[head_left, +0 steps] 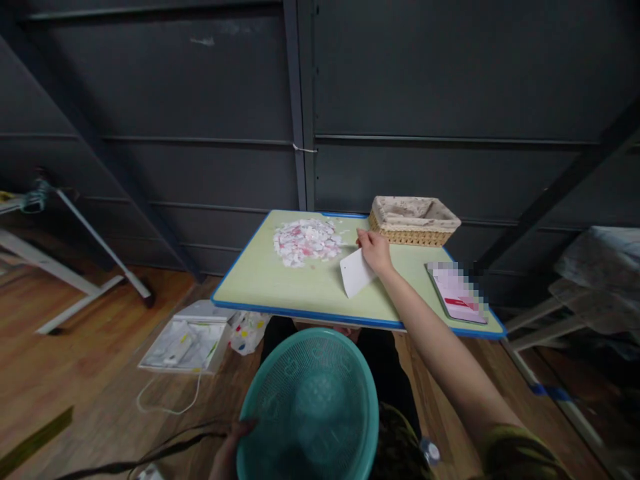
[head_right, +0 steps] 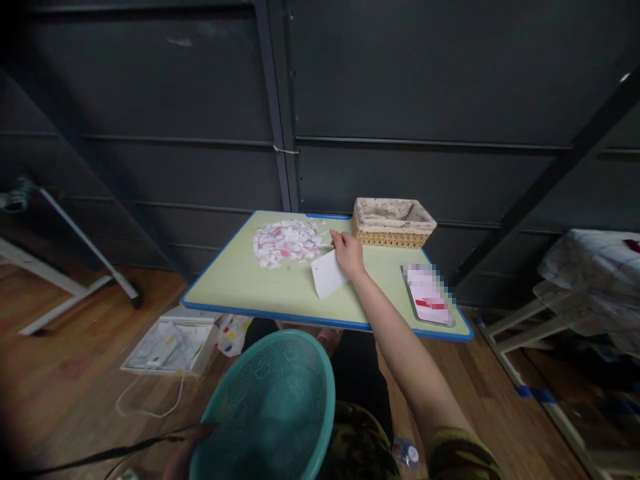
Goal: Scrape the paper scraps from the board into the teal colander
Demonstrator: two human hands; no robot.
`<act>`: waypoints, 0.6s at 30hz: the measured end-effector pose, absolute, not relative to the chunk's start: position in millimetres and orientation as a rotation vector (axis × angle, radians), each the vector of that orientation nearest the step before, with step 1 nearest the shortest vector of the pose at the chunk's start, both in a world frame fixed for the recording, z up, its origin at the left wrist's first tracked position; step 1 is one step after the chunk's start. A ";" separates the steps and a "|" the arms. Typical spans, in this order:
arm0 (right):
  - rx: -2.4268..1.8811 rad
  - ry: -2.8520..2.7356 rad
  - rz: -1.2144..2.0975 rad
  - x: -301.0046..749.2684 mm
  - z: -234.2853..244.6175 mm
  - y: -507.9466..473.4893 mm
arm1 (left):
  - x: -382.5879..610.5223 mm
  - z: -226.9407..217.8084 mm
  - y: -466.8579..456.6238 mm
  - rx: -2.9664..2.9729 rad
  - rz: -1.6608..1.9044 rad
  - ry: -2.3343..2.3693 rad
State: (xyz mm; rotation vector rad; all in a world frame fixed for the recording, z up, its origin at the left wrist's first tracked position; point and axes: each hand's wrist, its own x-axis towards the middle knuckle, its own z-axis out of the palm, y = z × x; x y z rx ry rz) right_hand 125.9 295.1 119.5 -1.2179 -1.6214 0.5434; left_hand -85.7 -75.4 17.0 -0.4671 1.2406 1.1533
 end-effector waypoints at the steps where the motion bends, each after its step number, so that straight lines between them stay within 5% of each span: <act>1: -1.218 -1.642 0.580 128.1 118.0 298.3 | -82.3 17.3 -71.7 -0.442 1.174 1.226; 11: -1.102 -1.657 1.368 151.5 129.0 290.4 | -72.9 2.7 -26.2 -0.255 1.266 1.001; 18: -0.972 -1.577 1.152 120.4 132.9 280.7 | -63.5 -33.9 -16.0 -0.129 1.233 0.830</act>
